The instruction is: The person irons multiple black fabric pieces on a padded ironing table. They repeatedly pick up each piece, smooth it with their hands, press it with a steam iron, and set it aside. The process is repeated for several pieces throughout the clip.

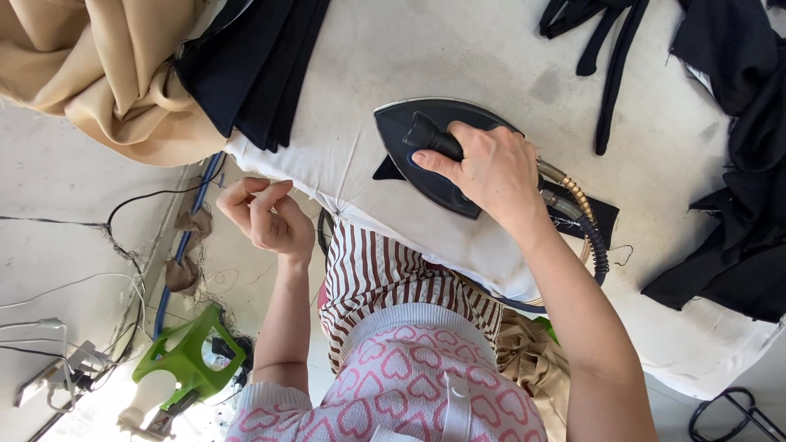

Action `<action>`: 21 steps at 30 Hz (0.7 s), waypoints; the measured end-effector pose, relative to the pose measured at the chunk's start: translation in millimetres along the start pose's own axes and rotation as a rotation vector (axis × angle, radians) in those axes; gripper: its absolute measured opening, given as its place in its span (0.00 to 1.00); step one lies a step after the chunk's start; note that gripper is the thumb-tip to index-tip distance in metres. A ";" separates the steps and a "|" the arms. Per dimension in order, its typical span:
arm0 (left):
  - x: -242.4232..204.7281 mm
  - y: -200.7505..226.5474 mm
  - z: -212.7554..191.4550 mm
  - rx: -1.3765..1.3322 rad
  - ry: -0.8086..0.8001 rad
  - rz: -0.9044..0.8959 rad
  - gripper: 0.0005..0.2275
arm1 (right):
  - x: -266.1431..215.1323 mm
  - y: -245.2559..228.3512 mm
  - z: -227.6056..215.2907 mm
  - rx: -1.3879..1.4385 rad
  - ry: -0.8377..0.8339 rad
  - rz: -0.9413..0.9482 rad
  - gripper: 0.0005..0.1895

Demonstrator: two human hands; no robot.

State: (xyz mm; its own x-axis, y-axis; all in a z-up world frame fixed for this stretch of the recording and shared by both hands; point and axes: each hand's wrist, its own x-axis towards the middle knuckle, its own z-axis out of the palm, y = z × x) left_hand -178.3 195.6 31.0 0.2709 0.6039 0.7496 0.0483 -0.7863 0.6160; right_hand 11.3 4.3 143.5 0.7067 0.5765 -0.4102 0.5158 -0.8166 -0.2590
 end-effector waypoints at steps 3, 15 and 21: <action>-0.3 4.4 3.4 -0.020 -0.019 0.004 0.12 | 2.6 1.1 4.9 -0.002 0.012 0.022 0.32; 3.4 20.7 -0.1 -0.142 -0.031 -0.063 0.10 | 15.9 7.0 4.0 0.117 -0.030 -0.153 0.31; -5.9 10.5 -10.7 -0.152 -0.059 -0.054 0.09 | 23.4 6.7 11.4 0.121 0.108 -0.023 0.34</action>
State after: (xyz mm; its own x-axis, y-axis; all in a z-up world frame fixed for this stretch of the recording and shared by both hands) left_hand -189.7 185.2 35.7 0.3280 0.6327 0.7015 -0.0808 -0.7211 0.6881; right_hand 25.8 12.0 122.3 0.7470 0.5891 -0.3081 0.4747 -0.7972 -0.3731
